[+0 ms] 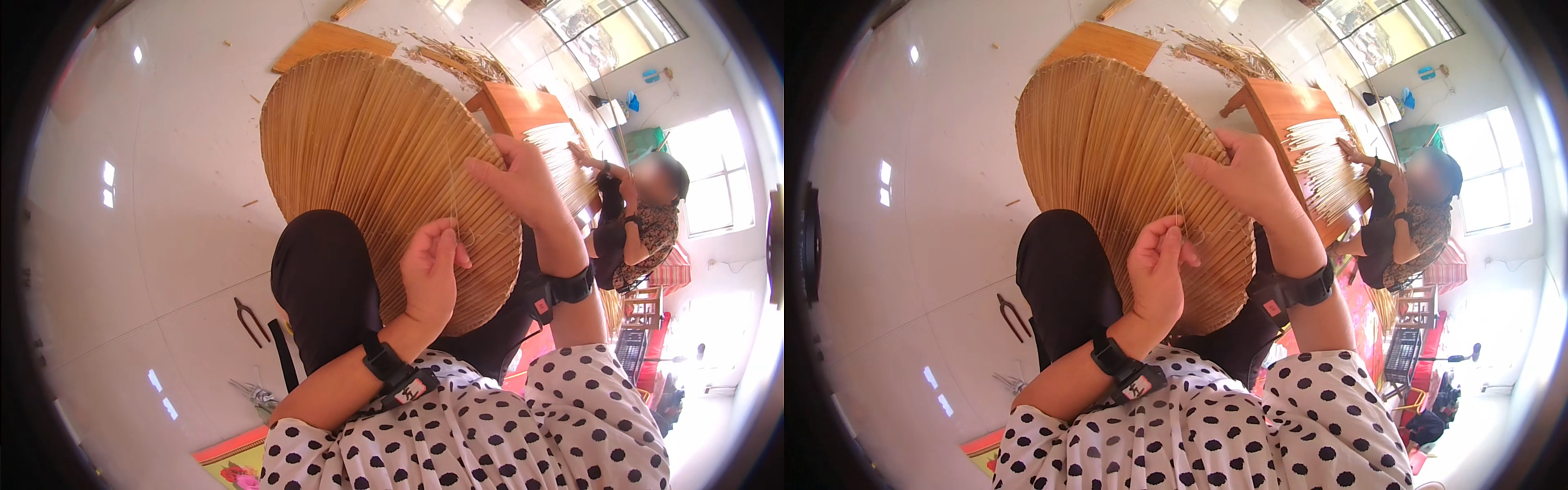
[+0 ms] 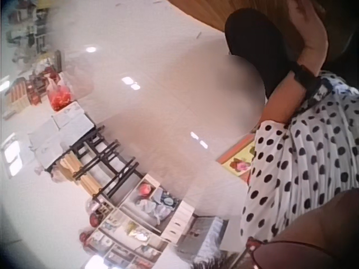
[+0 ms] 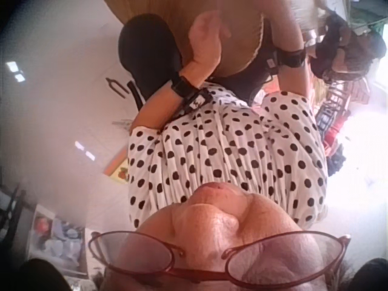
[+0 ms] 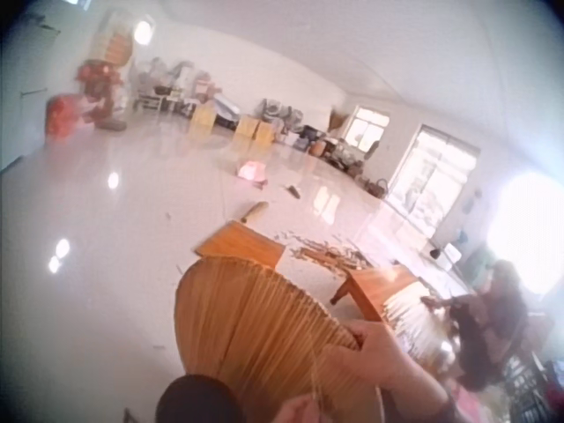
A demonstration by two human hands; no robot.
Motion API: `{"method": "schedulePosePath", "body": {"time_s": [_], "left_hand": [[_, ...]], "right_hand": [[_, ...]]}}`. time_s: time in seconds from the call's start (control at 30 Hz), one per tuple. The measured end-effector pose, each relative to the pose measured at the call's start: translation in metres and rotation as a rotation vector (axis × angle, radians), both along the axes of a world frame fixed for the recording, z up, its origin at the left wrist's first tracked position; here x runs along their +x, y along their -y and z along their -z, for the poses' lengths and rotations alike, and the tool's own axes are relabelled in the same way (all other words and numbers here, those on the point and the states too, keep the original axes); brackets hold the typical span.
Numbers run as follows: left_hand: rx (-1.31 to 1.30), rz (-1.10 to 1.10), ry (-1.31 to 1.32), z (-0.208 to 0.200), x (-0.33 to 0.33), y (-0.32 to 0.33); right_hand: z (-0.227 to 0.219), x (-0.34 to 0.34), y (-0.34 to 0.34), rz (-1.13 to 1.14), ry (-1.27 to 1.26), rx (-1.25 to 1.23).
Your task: The person weaves a thread through the edges of a circular bamboo base using a needle, then uses pliers to cut the excess thread.
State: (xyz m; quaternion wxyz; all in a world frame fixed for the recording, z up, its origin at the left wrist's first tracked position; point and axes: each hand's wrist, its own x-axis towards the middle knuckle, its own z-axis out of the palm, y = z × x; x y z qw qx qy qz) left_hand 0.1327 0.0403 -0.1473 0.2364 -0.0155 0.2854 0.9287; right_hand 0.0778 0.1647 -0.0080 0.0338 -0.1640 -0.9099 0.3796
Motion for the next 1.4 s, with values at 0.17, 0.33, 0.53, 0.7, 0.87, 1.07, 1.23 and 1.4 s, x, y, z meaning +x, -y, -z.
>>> {"method": "schedulePosePath", "body": {"time_s": [0.17, 0.33, 0.53, 0.7, 0.87, 1.07, 1.23, 1.4], "left_hand": [[0.032, -0.013, 0.033, 0.011, -0.001, -0.013], [0.062, 0.001, 0.085, 0.010, 0.000, -0.016], [0.076, 0.035, 0.156, 0.009, 0.000, -0.019], [0.095, 0.025, 0.188, 0.007, -0.001, -0.009], [0.097, 0.003, 0.169, 0.005, 0.000, -0.013], [0.090, 0.023, 0.150, 0.009, 0.001, -0.022], [0.067, 0.014, 0.117, 0.012, 0.000, -0.025], [-0.064, -0.037, -0.016, -0.006, -0.020, -0.003]], "right_hand": [[0.003, -0.009, -0.002, 0.081, -0.006, 0.197], [0.015, -0.013, 0.005, 0.167, -0.025, 0.385], [0.020, -0.010, -0.008, 0.088, -0.053, 0.399], [0.010, -0.012, -0.006, 0.129, -0.009, 0.265], [0.011, -0.012, -0.010, 0.165, -0.005, 0.212], [0.012, -0.009, -0.006, 0.150, -0.010, 0.353], [0.010, -0.012, 0.003, 0.183, 0.042, 0.482], [0.012, -0.013, 0.005, 0.182, 0.045, 0.500]]}}
